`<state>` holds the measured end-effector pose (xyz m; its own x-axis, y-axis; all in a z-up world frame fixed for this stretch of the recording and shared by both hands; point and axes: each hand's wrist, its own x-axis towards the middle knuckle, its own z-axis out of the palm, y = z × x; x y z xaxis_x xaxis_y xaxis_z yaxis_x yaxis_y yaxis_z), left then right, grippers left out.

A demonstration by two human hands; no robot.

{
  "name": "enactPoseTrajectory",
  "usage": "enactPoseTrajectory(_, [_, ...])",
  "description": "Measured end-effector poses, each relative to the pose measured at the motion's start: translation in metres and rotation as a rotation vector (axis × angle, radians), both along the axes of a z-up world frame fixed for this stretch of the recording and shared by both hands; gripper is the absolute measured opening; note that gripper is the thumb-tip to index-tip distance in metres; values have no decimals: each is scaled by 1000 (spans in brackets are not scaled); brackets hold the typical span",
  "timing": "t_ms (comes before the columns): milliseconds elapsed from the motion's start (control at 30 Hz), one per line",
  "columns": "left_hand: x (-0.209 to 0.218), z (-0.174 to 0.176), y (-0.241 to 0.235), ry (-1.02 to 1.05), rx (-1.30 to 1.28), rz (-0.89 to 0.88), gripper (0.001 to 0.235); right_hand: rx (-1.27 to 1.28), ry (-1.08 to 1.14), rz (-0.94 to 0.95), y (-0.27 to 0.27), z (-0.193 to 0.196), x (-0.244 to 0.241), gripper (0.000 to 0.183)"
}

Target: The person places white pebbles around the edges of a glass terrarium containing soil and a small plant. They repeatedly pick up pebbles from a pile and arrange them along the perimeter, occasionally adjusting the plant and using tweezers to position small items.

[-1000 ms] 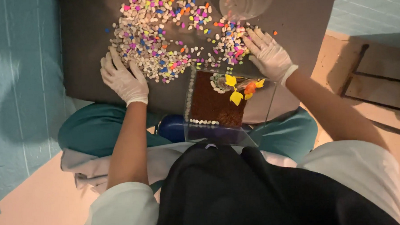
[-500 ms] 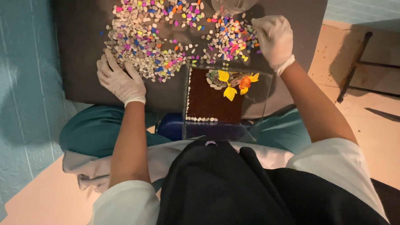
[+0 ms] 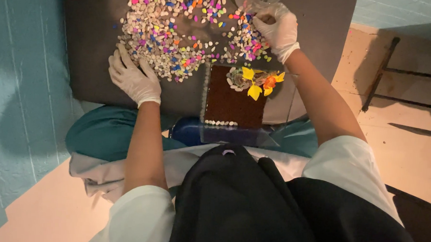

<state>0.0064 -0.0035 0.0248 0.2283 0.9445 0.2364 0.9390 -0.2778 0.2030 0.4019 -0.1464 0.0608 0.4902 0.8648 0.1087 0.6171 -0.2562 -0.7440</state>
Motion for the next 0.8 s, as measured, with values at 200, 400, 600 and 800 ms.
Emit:
enactPoseTrajectory(200, [-2,-3,0,-19,-58,12,52,73,255,1,-51,31,36,14])
enactPoseTrajectory(400, [-8,-24,0,92,-77,45,53,82,436,144,-142,200,-48,20])
enactPoseTrajectory(600, [-5,-24,3,83,0,53,54,-400,99,692,-125,207,-158,12])
enactPoseTrajectory(800, [-6,-22,4,-43,47,22,53,-1081,-188,713,-107,67,-168,22])
